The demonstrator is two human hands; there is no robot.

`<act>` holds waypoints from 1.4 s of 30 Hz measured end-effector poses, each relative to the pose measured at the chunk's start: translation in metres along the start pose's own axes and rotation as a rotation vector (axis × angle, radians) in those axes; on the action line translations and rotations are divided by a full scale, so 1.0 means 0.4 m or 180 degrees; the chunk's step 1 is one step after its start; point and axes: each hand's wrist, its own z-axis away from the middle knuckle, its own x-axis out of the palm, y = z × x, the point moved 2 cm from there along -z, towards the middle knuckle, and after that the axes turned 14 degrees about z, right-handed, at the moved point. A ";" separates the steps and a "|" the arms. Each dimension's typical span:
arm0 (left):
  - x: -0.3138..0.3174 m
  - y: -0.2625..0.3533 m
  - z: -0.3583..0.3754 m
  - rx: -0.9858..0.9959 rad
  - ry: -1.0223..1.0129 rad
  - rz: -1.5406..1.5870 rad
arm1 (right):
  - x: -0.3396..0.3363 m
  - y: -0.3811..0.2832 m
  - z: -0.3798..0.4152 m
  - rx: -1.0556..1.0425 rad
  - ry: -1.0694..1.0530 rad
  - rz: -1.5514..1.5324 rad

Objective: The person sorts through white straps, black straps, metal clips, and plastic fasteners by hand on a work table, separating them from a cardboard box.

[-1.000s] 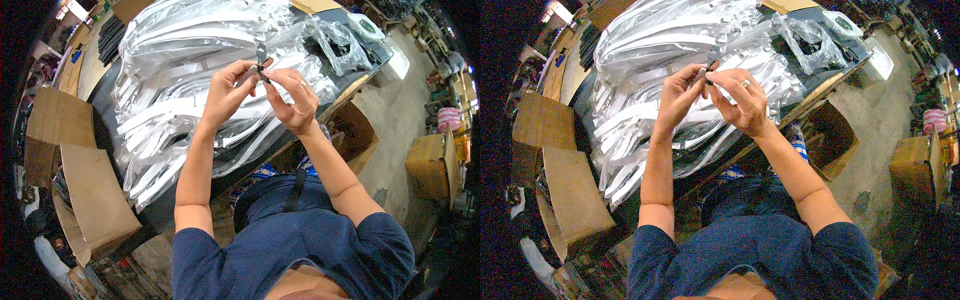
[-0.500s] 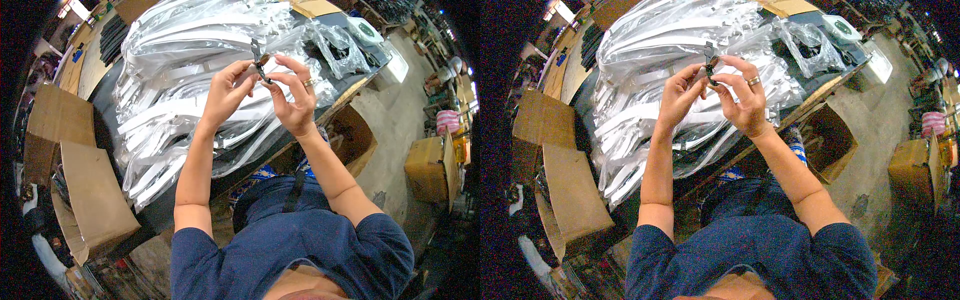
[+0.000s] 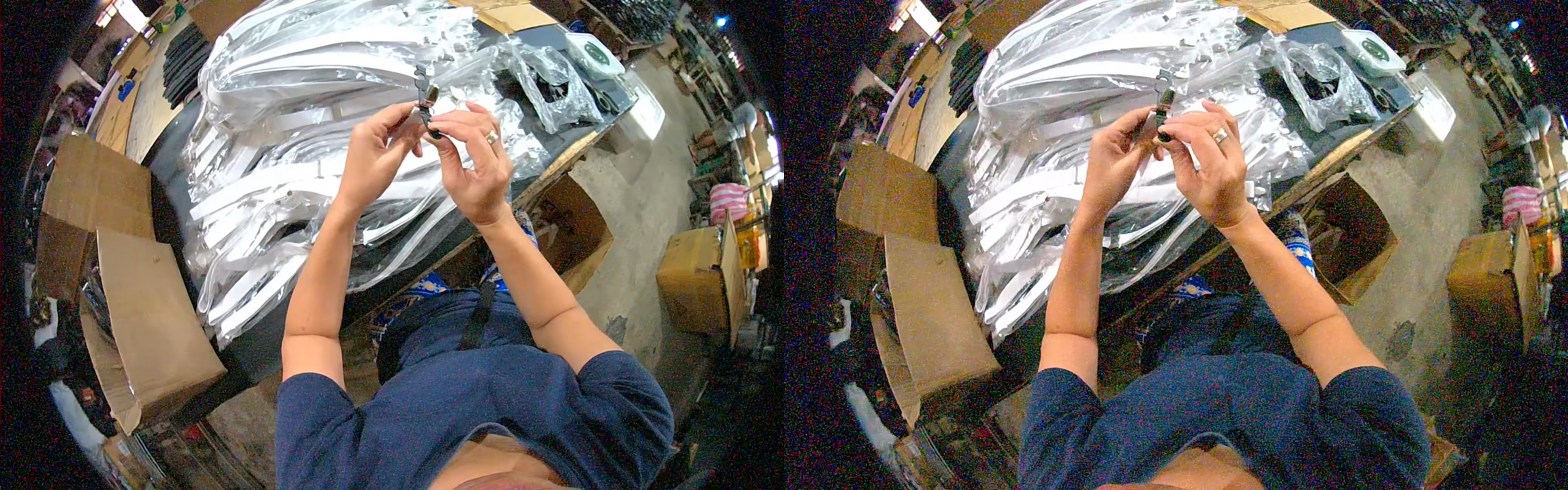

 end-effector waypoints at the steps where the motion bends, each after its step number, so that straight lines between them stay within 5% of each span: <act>1: 0.000 -0.001 0.000 -0.0011 0.0038 0.0073 | 0.001 0.000 -0.001 -0.0044 0.0058 0.0051; 13: -0.011 -0.007 -0.006 -0.0266 0.0057 0.0551 | 0.005 0.001 0.004 -0.0154 0.0071 0.0116; 15: -0.008 -0.009 -0.004 -0.0172 0.0133 0.0428 | 0.001 -0.009 -0.004 0.0286 0.0146 -0.0080; 25: -0.017 0.023 -0.004 0.0449 0.0207 -0.0030 | 0.005 -0.007 -0.008 -0.0058 -0.0134 -0.0289; 27: -0.011 0.033 0.000 -0.0304 0.0072 0.0919 | 0.002 -0.011 -0.014 -0.0097 -0.0123 -0.0249; 30: -0.019 0.015 0.000 -0.0437 0.0102 0.1059 | 0.000 -0.010 -0.021 -0.0091 -0.0126 -0.0257; 42: 0.015 0.014 0.004 0.0188 0.0421 0.0596 | -0.002 -0.028 -0.011 -0.0181 0.0077 -0.0168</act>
